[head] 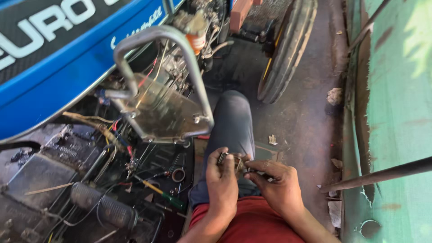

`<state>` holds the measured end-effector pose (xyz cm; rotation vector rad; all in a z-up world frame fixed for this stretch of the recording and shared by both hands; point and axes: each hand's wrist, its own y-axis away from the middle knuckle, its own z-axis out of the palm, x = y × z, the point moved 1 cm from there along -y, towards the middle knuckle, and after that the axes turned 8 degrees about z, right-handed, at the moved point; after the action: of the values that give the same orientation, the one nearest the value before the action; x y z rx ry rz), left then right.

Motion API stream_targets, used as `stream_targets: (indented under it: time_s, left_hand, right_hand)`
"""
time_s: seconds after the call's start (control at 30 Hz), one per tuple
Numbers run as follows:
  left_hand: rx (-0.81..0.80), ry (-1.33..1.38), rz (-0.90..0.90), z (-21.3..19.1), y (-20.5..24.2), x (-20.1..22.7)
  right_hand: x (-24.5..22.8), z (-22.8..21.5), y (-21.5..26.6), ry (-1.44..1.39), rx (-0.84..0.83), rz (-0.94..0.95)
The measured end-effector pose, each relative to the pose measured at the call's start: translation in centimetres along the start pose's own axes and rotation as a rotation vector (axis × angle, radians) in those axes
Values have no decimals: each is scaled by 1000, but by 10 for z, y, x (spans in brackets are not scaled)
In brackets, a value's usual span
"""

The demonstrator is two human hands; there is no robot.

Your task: The person disassembles a small electrical component, likely a switch, using a screwdriver. They remove screws, separate the housing, and manipulate internal parts. The person then reassembles the component and connects wires to it within the vehicle's wiring harness.

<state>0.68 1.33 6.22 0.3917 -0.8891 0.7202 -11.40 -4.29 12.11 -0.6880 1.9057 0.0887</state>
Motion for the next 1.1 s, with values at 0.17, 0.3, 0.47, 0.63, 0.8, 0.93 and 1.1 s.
stream_targets:
  time_s: [0.17, 0.3, 0.47, 0.63, 0.8, 0.93, 1.1]
  left_hand:
    - [-34, -60, 66, -3, 2, 1]
    - [-47, -48, 68, -2, 3, 3]
    - [-63, -72, 107, -4, 5, 4]
    - [-55, -47, 80, -3, 5, 8]
    - [-87, -137, 155, -1, 8, 10]
    - [-108, -179, 163, -1, 9, 10]
    - [-78, -123, 147, 2, 6, 12]
  right_hand:
    - [0, 10, 1, 22, 2, 56]
    - [5, 16, 3, -27, 27, 204]
    - [2, 14, 3, 106, 56, -41]
    - [2, 17, 3, 28, 50, 139]
    - [16, 18, 3, -80, -84, 389]
    - [32, 23, 2, -340, -200, 547]
    - [45, 20, 6, -465, -190, 528]
